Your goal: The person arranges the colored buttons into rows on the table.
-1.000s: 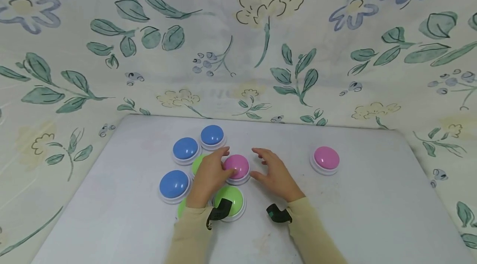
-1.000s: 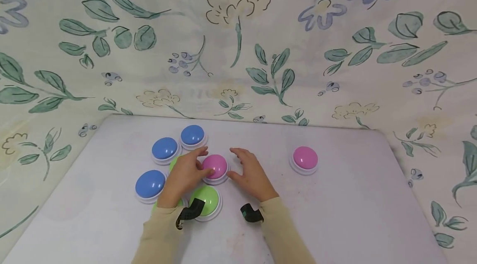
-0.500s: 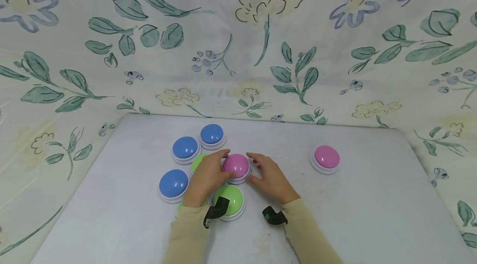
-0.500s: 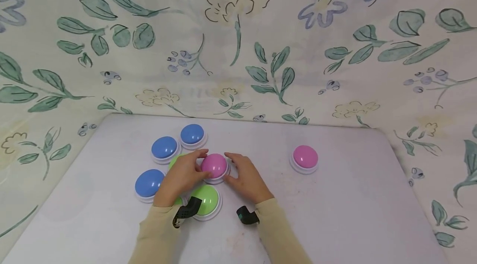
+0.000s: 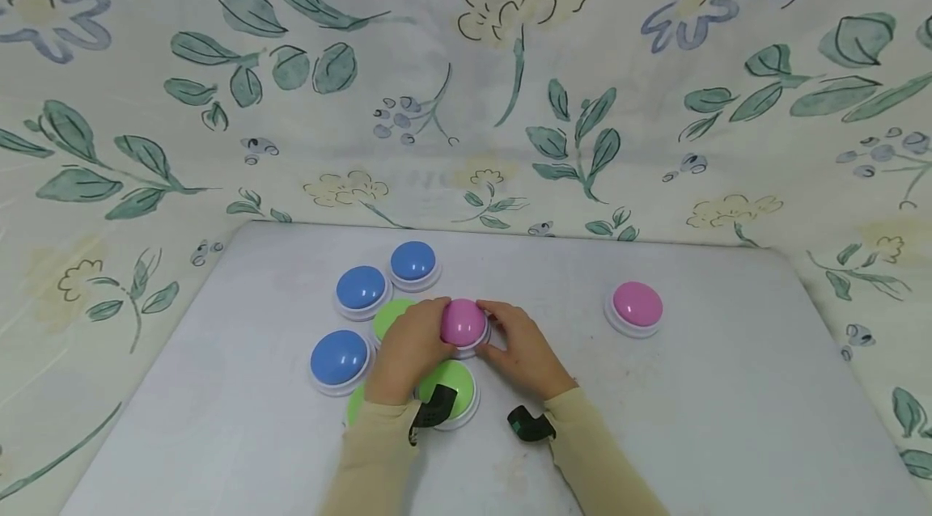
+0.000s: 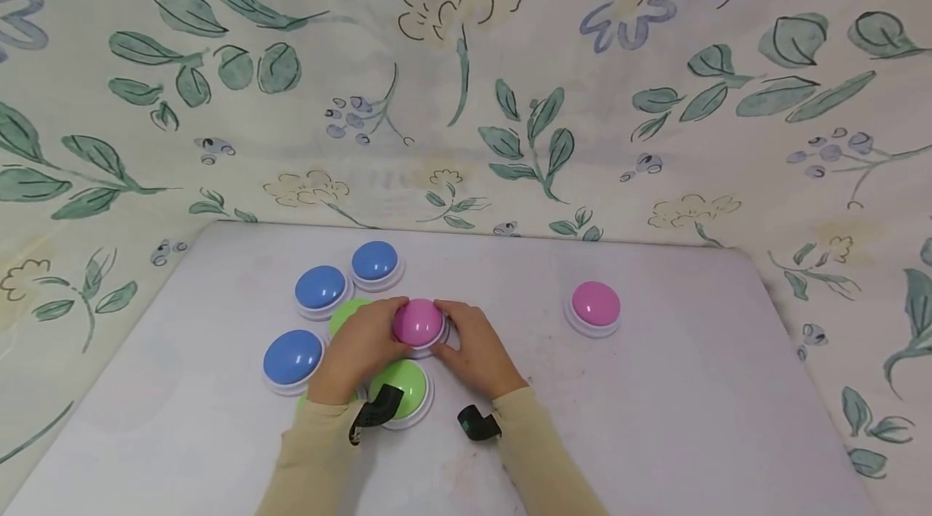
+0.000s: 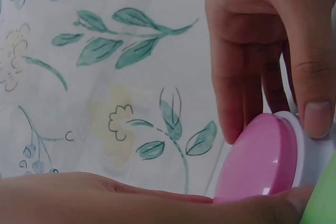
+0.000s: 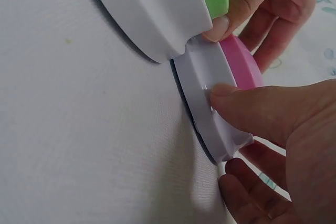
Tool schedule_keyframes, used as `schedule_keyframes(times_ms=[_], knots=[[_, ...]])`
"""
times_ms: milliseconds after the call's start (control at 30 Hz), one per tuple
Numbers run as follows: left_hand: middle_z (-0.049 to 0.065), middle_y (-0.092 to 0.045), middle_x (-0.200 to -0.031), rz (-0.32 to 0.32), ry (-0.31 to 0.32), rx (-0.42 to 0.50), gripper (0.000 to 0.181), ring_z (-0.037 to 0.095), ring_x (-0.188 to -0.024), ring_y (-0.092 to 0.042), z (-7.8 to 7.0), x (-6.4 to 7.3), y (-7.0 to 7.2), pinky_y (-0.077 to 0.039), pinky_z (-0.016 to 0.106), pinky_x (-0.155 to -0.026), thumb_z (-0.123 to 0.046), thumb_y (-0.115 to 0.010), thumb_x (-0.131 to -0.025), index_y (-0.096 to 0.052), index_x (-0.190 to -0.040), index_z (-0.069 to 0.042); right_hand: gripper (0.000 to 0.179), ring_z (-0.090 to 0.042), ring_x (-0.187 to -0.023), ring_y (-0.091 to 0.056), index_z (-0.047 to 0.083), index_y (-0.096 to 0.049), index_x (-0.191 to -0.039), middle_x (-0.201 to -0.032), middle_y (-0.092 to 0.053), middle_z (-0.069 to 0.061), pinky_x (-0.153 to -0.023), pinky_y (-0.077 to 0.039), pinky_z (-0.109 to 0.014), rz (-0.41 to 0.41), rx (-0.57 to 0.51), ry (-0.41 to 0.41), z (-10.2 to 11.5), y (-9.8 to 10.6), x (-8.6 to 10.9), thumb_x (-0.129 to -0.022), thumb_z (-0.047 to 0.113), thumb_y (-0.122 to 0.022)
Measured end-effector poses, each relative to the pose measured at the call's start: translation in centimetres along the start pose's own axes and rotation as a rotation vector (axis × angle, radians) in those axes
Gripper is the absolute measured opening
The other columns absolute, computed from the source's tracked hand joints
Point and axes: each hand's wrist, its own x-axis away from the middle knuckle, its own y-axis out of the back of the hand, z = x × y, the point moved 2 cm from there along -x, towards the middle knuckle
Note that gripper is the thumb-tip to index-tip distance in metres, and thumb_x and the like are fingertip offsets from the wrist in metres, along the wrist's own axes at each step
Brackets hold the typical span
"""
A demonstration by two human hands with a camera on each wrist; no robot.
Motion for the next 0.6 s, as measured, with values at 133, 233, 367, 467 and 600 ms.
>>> schedule_keyframes(times_ms=[133, 233, 367, 467, 600], knots=[[0.018, -0.067, -0.114, -0.011, -0.027, -0.039, 0.062, 0.035, -0.105, -0.064, -0.23, 0.07, -0.14, -0.053, 0.050, -0.097, -0.005, -0.087, -0.074, -0.060, -0.129, 0.004, 0.062, -0.028, -0.126, -0.054, 0.004, -0.049, -0.146, -0.141, -0.055, -0.013, -0.109, -0.046, -0.043, -0.001, 0.002, -0.003, -0.08, -0.12, -0.04, -0.090, 0.011, -0.075], [0.019, -0.067, -0.113, -0.013, -0.040, -0.050, 0.064, 0.035, -0.103, -0.064, -0.40, 0.06, -0.15, -0.054, 0.050, -0.096, -0.004, -0.088, -0.073, -0.059, -0.129, 0.005, 0.063, -0.028, -0.125, -0.055, 0.004, -0.049, -0.146, -0.141, -0.055, -0.013, -0.108, -0.047, -0.043, -0.008, 0.000, -0.009, -0.12, -0.13, -0.05, -0.089, 0.011, -0.076], [0.019, -0.068, -0.113, -0.024, -0.046, -0.047, 0.064, 0.035, -0.103, -0.065, -0.50, 0.02, -0.09, -0.054, 0.050, -0.095, -0.005, -0.088, -0.073, -0.060, -0.129, 0.005, 0.063, -0.028, -0.125, -0.055, 0.004, -0.049, -0.145, -0.140, -0.056, -0.014, -0.108, -0.047, -0.043, -0.019, -0.005, -0.009, -0.05, -0.05, 0.01, -0.089, 0.011, -0.076], [0.019, -0.068, -0.113, -0.033, -0.053, -0.037, 0.062, 0.035, -0.102, -0.066, -0.55, -0.05, -0.07, -0.055, 0.051, -0.095, -0.007, -0.087, -0.074, -0.060, -0.129, 0.004, 0.063, -0.028, -0.124, -0.056, 0.003, -0.050, -0.145, -0.140, -0.056, -0.014, -0.108, -0.047, -0.043, -0.029, -0.001, -0.009, 0.04, 0.12, 0.03, -0.089, 0.011, -0.077], [0.019, -0.068, -0.116, -0.042, -0.055, -0.023, 0.063, 0.035, -0.105, -0.066, -0.54, -0.08, -0.05, -0.054, 0.050, -0.097, -0.008, -0.086, -0.075, -0.060, -0.131, 0.003, 0.063, -0.029, -0.124, -0.056, 0.003, -0.051, -0.144, -0.139, -0.057, -0.014, -0.109, -0.045, -0.044, -0.042, 0.002, -0.005, 0.16, 0.41, 0.01, -0.088, 0.010, -0.077]])
